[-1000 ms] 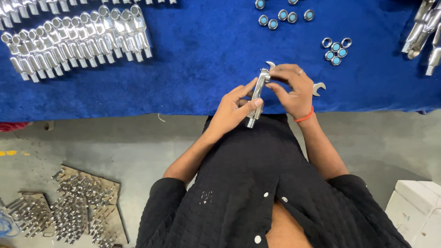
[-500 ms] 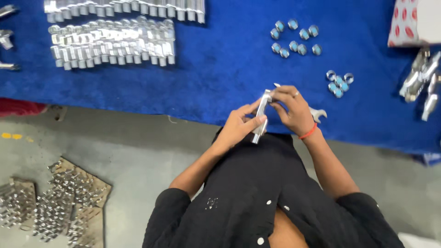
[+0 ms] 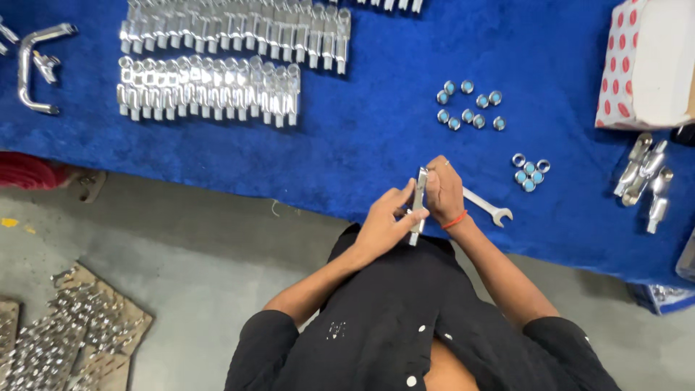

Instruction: The person assembles metal rod components by hand and using a wrench, screwing nuts onto the rods and organizing finished parts on a blue-covered table.

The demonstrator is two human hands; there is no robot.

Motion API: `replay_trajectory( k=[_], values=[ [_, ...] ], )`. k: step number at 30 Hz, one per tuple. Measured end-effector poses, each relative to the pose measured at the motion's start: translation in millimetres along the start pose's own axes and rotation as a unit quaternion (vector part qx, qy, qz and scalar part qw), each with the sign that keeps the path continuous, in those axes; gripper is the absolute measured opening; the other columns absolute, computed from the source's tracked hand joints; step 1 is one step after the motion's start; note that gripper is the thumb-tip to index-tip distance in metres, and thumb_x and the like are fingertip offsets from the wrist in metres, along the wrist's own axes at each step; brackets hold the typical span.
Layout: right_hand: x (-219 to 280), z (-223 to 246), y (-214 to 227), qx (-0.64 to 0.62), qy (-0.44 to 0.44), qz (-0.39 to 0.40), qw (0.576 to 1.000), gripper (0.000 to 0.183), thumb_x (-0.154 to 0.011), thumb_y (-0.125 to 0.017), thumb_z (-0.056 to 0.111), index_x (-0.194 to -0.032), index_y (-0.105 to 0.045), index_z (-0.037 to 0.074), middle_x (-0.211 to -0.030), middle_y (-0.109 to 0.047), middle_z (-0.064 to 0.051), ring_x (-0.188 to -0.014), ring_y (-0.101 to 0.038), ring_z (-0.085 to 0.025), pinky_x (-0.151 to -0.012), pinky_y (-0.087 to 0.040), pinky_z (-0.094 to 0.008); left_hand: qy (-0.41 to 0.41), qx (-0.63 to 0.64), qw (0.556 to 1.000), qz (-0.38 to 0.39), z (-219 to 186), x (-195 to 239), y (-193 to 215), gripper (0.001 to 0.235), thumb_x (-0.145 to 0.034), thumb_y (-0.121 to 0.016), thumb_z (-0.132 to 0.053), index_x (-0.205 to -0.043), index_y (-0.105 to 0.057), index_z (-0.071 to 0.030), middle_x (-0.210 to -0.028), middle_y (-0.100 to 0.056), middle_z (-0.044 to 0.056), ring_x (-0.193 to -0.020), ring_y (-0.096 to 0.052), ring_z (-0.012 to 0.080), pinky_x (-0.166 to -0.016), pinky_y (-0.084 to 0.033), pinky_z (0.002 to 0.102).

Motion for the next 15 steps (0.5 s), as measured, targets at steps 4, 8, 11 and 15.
replay_trajectory(
  k=[4,8,11,15],
  values=[
    [0.6,-47.8,-13.2,-0.079,-0.057,-0.056,0.994,0.048,-0.113,-0.036,0.037,-0.08,-0.046,0.004,-0.074,-0.05,-0.008,-0.064,-0.045,-0.02,-0.063,-0.038,-0.037,-0.081,-0.081,0.993,-0.012,-5.7,-10.2,-2.5,0.062,-0.095,-0.075,-0.02,-0.149,-0.051,-0.002,-0.102,-0.059,0.014,-0.084,-0.065,0.0266,-0.074,-0.054,0.036],
    [21.3,-93.3,-34.6,-0.306,-0.314,-0.088,0.895,0.048,-0.111,-0.038,0.04,-0.075,-0.053,0.012,-0.068,-0.05,0.001,-0.061,-0.043,-0.01,-0.056,-0.035,-0.031,-0.199,-0.199,0.959,-0.016,2.2,-25.8,7.7,0.058,-0.095,-0.071,-0.015,-0.15,-0.052,-0.01,-0.113,-0.062,0.015,-0.088,-0.067,0.032,-0.073,-0.055,0.039],
    [35.9,-122.4,-53.0,-0.414,-0.462,-0.032,0.783,0.043,-0.107,-0.044,0.04,-0.071,-0.055,0.018,-0.063,-0.049,0.007,-0.054,-0.044,-0.006,-0.05,-0.033,-0.027,-0.275,-0.271,0.922,0.003,16.2,-40.7,21.0,0.056,-0.096,-0.07,-0.012,-0.15,-0.053,-0.014,-0.115,-0.062,0.013,-0.092,-0.067,0.0312,-0.075,-0.055,0.04],
    [46.0,-146.6,-62.2,-0.492,-0.534,0.107,0.679,0.061,-0.112,-0.045,0.05,-0.058,-0.046,0.022,-0.048,-0.038,0.01,-0.036,-0.034,-0.005,-0.032,-0.024,-0.025,-0.288,-0.293,0.911,0.044,27.2,-53.3,21.2,0.054,-0.097,-0.071,-0.011,-0.149,-0.056,-0.017,-0.114,-0.064,0.012,-0.091,-0.067,0.0288,-0.075,-0.056,0.037]
  ],
)
Point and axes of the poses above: each hand's wrist, its own x-axis away from the middle knuckle, its own y-axis out of the back of the hand, z = x × y, the point moved 6 cm from there along -x, towards the middle knuckle
